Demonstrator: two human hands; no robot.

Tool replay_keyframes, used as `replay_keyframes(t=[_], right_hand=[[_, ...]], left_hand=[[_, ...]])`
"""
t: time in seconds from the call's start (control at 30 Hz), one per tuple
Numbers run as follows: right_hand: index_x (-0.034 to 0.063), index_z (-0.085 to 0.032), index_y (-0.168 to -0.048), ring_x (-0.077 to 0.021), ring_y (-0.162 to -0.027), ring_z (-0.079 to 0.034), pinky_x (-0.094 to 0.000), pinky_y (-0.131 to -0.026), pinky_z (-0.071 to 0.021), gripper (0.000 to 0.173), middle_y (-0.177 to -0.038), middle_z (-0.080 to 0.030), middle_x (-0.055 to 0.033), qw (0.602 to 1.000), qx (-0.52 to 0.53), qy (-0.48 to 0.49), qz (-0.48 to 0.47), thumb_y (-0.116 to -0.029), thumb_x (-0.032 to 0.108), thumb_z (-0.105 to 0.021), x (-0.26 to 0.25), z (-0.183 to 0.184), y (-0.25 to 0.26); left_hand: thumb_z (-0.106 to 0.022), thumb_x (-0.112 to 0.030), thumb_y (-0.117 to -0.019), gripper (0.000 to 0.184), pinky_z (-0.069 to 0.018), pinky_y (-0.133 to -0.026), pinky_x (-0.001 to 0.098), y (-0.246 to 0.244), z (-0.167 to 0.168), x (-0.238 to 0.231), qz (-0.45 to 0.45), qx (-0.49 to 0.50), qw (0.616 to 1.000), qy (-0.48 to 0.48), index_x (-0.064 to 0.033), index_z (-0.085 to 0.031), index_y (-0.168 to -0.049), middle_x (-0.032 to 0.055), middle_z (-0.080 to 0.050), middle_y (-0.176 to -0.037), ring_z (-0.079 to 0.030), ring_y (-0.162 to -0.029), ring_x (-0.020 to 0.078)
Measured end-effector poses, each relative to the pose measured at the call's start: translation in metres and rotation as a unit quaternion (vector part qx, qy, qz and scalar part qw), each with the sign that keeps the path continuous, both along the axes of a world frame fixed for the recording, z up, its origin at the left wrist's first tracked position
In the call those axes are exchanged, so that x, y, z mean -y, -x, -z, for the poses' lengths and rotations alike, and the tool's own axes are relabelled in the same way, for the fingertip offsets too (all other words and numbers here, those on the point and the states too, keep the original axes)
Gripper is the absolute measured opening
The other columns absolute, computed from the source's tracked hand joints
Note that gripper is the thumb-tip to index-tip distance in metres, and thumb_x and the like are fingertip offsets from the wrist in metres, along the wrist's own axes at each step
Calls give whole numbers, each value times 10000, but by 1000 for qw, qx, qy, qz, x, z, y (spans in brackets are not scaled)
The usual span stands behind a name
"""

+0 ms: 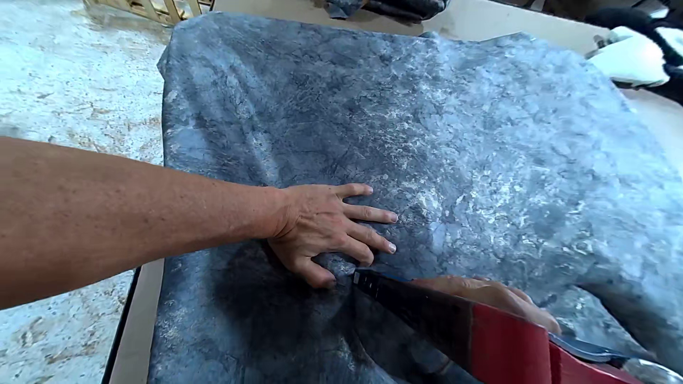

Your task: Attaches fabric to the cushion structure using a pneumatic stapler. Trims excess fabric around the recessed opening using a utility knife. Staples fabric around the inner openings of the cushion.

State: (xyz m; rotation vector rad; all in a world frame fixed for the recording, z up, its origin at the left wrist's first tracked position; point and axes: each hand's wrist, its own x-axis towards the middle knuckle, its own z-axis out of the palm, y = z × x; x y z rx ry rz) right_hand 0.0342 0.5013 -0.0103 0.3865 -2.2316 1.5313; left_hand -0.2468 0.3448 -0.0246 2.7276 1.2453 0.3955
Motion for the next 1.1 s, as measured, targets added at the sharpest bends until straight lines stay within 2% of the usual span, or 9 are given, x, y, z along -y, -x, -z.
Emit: replay_keyframes(t=[0.23, 0.3, 0.37, 0.43, 0.47, 0.6, 0.8, 0.97, 1.1], right_hand=[[213, -721, -1158, -109, -942, -738, -307, -842, -640, 302, -1048, -763, 34, 978, 118, 40, 166, -881, 290, -815, 19, 5, -24], [210, -719, -1158, -109, -936, -743, -302, -836, -644, 327, -1034, -766, 41, 973, 105, 48, 200, -863, 292, -834, 21, 4, -28], [179, -715, -1136, -188, -960, -751, -366, -856, -645, 309, -1042, -771, -26, 971, 90, 79, 209, -856, 236, -833, 18, 4, -33], [187, -715, -1145, -208, -971, -754, -371, -867, -645, 298, -1051, -773, -41, 972, 79, 86, 202, -862, 202, -806, 13, 0, -32], [174, -717, -1144, -220, -963, -754, -377, -862, -646, 294, -1047, -773, -56, 973, 74, 90, 201, -862, 186, -799, 13, -1, -31], [144, -716, -1149, -205, -958, -755, -360, -856, -647, 306, -1051, -775, -50, 968, 83, 89, 221, -864, 213, -805, 17, 3, -36], [173, -703, -1161, -202, -965, -752, -367, -867, -644, 318, -1045, -770, -40, 964, 86, 72, 241, -872, 238, -818, 29, 9, -35], [181, -716, -1099, -135, -905, -747, -302, -812, -642, 270, -992, -771, 5, 961, 99, 28, 256, -870, 283, -818, 37, 7, -27], [178, -725, -1081, -101, -908, -742, -268, -808, -639, 235, -993, -767, 31, 963, 89, 10, 253, -878, 261, -809, 39, 3, -22]], left_hand=[[-519, -721, -814, 693, -109, -1265, 636, -4, -2, 1, -1, -33, 999, -13, -304, -680, -1343, -90, -477, -1585, -253, -1569, 229], [-457, -694, -881, 705, -105, -1270, 621, 0, -8, 2, 19, -47, 998, -31, -259, -633, -1408, -54, -456, -1605, -243, -1572, 231], [-401, -577, -971, 638, -189, -1265, 576, 4, -16, 12, 38, -41, 995, -78, -165, -638, -1397, 29, -536, -1543, -347, -1530, 253], [-458, -394, -1021, 469, -332, -1222, 506, 3, -22, 25, 55, -18, 992, -110, -96, -695, -1294, 84, -658, -1398, -511, -1420, 278], [-478, -342, -1022, 435, -342, -1222, 477, 3, -24, 28, 60, -18, 994, -86, -88, -691, -1303, 83, -665, -1389, -522, -1411, 274], [-305, -486, -1001, 596, -240, -1270, 515, 4, -27, 2, 71, -53, 996, -1, -191, -670, -1369, -1, -617, -1458, -433, -1479, 231], [-319, -768, -920, 736, -157, -1282, 559, 17, -19, -29, 106, -48, 993, 0, -290, -656, -1367, -74, -579, -1496, -346, -1530, 207], [-404, -805, -857, 730, -76, -1271, 619, 18, -4, -25, 82, -14, 996, -26, -322, -686, -1327, -106, -547, -1523, -272, -1561, 245], [-409, -818, -833, 774, -58, -1275, 623, 17, -1, -24, 68, -10, 997, -24, -326, -648, -1381, -99, -501, -1564, -241, -1573, 244]])
